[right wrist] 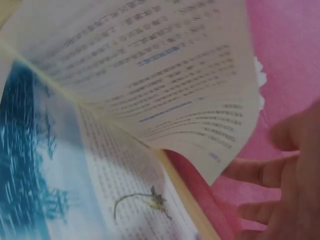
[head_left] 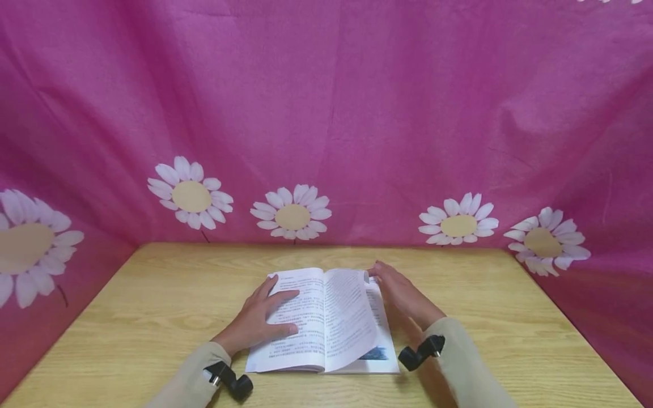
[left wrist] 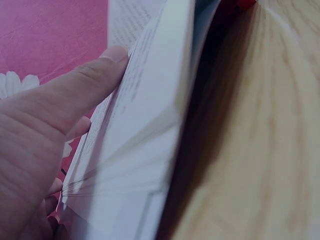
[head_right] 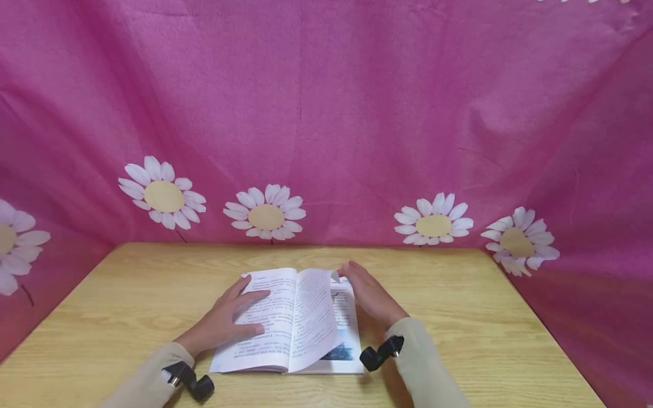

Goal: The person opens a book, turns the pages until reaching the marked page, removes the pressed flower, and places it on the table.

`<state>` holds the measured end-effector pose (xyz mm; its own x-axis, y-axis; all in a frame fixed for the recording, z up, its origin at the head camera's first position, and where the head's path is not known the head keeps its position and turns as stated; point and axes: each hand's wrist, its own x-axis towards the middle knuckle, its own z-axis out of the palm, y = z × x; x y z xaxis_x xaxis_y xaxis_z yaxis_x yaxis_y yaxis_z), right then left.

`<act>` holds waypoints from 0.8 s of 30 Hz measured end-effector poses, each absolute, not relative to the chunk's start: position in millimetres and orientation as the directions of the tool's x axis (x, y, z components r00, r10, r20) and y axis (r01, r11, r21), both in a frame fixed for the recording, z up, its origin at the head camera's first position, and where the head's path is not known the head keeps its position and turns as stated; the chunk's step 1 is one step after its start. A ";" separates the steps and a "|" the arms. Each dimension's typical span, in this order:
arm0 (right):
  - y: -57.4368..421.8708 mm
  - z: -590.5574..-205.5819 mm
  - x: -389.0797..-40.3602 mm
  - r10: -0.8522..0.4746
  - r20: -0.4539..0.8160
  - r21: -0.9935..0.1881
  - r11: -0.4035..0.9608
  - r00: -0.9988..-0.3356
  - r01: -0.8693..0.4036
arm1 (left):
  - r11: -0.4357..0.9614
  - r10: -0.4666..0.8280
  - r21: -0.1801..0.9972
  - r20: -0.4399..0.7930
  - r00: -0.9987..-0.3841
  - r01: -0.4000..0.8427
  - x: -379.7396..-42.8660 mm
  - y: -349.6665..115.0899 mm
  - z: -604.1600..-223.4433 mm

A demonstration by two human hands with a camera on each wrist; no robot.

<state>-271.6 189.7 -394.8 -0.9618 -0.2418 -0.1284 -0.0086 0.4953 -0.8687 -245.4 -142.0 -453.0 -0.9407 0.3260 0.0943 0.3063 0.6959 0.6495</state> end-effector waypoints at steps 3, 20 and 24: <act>189.0 -392.0 -268.9 -0.291 -0.095 -0.847 0.526 -0.952 -0.076 | 0.704 0.320 0.645 0.086 -0.943 0.298 -244.4 -142.6 -454.4; 160.4 -377.3 -241.8 -0.391 -0.092 -0.704 0.676 -0.916 -0.218 | 0.695 0.319 0.656 0.084 -0.944 0.293 -243.6 -142.1 -450.5; 153.0 -375.3 -233.8 -0.468 -0.127 -0.671 0.690 -0.874 -0.272 | 0.695 0.326 0.655 0.083 -0.942 0.298 -244.1 -140.7 -449.7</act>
